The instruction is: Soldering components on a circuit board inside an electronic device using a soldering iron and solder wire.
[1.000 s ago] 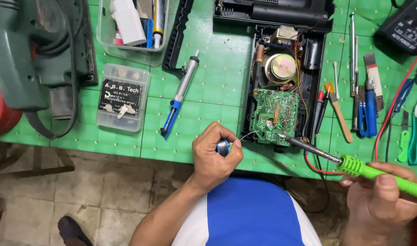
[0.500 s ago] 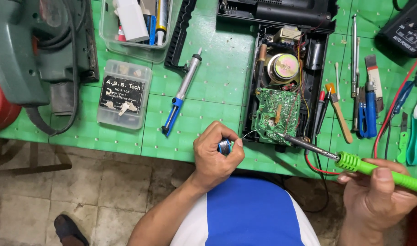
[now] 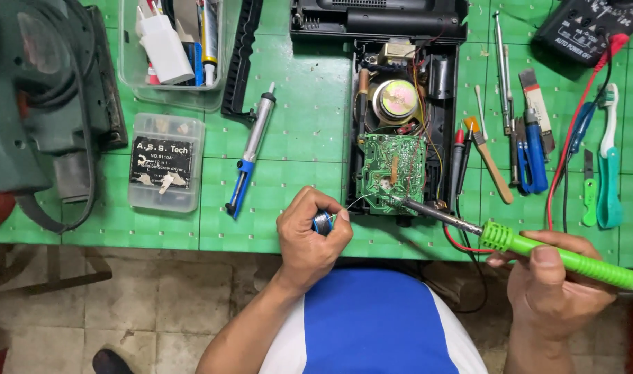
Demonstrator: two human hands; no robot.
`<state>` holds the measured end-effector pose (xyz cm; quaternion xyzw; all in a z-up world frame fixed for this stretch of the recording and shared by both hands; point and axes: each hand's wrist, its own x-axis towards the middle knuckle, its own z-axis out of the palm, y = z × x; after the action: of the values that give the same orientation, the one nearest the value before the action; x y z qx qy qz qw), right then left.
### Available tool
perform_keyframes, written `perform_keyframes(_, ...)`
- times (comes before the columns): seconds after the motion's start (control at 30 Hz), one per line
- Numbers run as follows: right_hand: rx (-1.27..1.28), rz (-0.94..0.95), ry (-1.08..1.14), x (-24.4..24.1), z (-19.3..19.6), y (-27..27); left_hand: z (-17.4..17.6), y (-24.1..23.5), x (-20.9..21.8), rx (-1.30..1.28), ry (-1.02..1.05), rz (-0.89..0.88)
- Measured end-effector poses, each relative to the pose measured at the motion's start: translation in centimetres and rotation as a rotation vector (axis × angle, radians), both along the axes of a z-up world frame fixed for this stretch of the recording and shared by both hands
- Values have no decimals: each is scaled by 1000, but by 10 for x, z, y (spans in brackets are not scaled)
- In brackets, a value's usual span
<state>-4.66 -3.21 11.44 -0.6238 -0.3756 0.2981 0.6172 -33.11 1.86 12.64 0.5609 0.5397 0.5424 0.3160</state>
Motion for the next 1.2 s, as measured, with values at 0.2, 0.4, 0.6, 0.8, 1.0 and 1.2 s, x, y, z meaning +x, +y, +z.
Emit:
perform_keyframes(0.2,-8,-15,-22,-7,5,1,-2,0,1,-51,8,-3)
perform_keyframes(0.4,51,17,14,-9,2,4,-1,1,4,-56,10,-5)
perform_keyframes(0.6,56,0,10,-9,1,5,0,3,8,-49,-25,-5)
perform_keyframes(0.8,33,53,20,-10,2,7,-2,3,8,-12,-8,8)
perform_keyframes(1.0,23,29,22,-14,0,7,-5,3,8,2,3,-1)
perform_keyframes(1.2,32,52,3,-16,0,7,-4,3,8,-1,3,3)
